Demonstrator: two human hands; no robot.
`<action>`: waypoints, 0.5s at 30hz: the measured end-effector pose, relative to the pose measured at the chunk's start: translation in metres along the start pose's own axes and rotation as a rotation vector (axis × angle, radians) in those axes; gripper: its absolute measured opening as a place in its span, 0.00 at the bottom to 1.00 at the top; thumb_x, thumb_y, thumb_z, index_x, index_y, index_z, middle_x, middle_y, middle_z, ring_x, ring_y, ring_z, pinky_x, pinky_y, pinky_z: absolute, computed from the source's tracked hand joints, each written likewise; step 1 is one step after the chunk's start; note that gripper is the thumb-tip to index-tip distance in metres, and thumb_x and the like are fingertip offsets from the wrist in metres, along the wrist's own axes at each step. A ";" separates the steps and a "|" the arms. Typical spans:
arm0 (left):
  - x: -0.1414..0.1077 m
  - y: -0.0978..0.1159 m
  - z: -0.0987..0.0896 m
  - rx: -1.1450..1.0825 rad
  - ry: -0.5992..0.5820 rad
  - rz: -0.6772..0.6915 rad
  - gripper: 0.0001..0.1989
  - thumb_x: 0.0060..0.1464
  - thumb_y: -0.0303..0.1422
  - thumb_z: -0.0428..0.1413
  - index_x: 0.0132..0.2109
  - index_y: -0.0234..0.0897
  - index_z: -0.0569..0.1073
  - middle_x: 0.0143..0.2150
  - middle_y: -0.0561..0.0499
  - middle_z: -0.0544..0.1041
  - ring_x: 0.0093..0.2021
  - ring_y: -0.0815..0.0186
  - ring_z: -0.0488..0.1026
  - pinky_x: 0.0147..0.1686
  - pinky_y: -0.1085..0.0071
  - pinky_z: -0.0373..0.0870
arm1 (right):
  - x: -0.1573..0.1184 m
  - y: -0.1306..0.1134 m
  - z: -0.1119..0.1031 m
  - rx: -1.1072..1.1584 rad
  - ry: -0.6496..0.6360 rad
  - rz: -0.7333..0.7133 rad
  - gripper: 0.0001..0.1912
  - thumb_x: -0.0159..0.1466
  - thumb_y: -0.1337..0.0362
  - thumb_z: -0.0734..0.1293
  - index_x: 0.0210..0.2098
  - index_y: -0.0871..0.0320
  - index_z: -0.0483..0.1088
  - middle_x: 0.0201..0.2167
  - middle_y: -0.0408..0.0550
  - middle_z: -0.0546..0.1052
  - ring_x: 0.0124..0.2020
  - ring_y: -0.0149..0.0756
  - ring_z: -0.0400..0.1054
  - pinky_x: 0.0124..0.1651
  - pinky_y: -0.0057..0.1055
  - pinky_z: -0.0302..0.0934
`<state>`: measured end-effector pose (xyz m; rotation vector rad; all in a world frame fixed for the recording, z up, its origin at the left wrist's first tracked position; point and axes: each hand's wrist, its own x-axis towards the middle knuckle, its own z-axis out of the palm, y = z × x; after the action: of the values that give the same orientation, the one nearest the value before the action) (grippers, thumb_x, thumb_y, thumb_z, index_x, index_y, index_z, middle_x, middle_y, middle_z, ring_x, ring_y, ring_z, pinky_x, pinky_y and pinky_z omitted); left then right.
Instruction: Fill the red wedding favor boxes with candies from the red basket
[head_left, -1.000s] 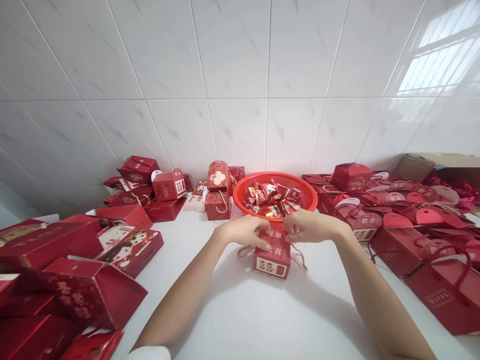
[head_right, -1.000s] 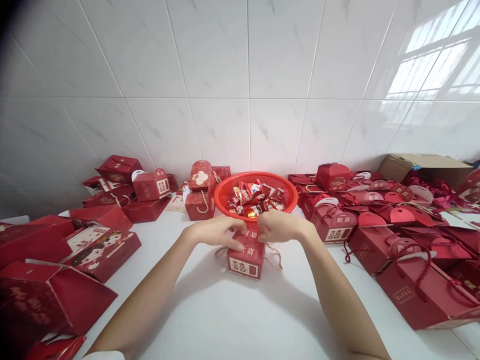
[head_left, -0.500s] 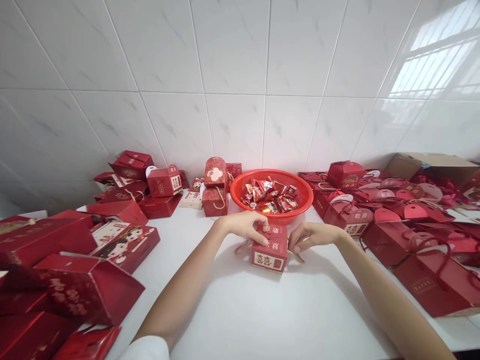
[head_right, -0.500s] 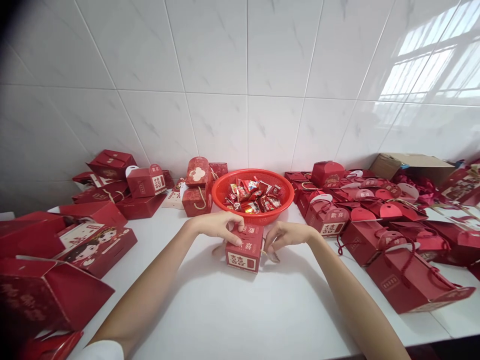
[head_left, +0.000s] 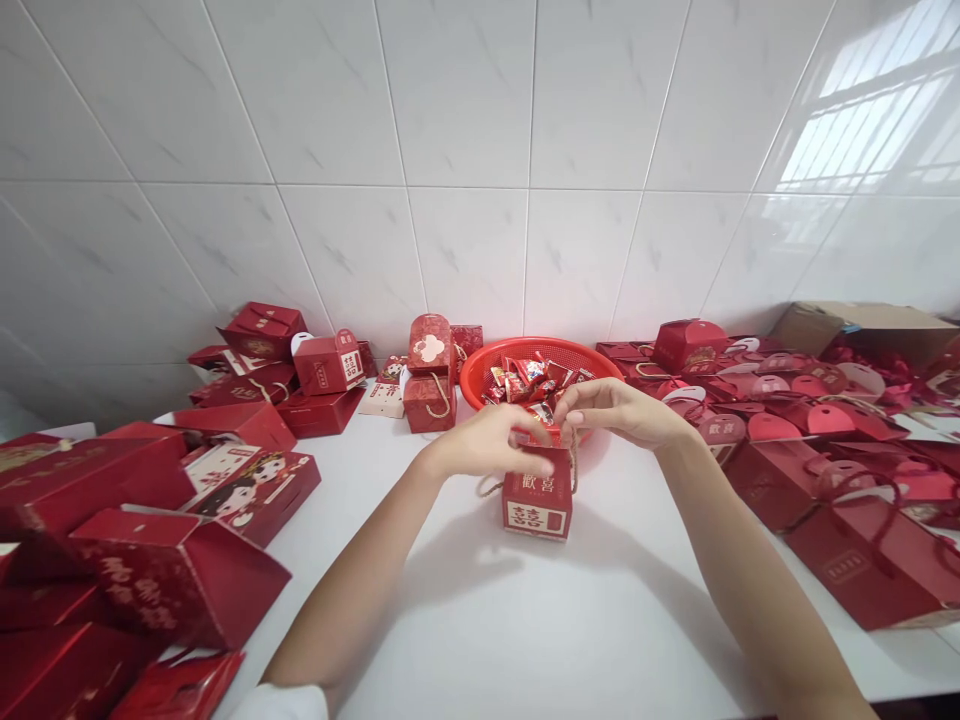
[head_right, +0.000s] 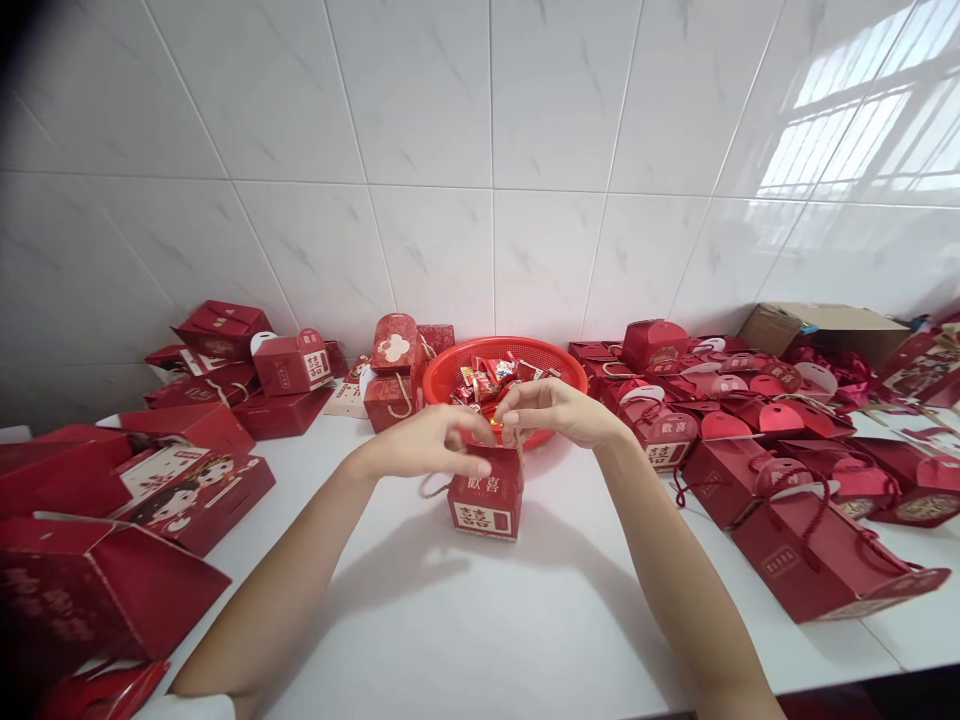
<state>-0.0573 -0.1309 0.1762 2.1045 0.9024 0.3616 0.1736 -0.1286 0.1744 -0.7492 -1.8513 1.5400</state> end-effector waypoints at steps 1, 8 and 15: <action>-0.002 0.003 -0.003 -0.166 0.023 0.050 0.17 0.50 0.41 0.62 0.44 0.37 0.77 0.36 0.50 0.77 0.36 0.62 0.75 0.38 0.66 0.70 | 0.000 -0.002 0.002 -0.026 0.008 0.001 0.15 0.60 0.55 0.73 0.36 0.62 0.73 0.29 0.46 0.78 0.31 0.33 0.73 0.40 0.33 0.67; -0.009 0.012 -0.009 -0.657 0.085 0.236 0.27 0.51 0.45 0.65 0.54 0.37 0.72 0.60 0.41 0.69 0.57 0.52 0.71 0.55 0.56 0.70 | -0.004 -0.010 0.019 -0.277 0.189 0.007 0.17 0.61 0.52 0.70 0.35 0.62 0.73 0.33 0.48 0.77 0.35 0.35 0.72 0.42 0.33 0.66; -0.011 0.019 0.004 -0.576 -0.008 0.281 0.32 0.52 0.45 0.64 0.61 0.44 0.68 0.63 0.43 0.68 0.62 0.50 0.67 0.58 0.55 0.68 | -0.008 -0.018 0.044 -0.532 0.277 -0.034 0.17 0.63 0.58 0.67 0.49 0.58 0.73 0.34 0.47 0.78 0.33 0.36 0.71 0.35 0.31 0.63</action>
<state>-0.0540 -0.1489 0.1892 1.6857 0.4216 0.6694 0.1447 -0.1657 0.1853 -1.0968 -2.0567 0.8623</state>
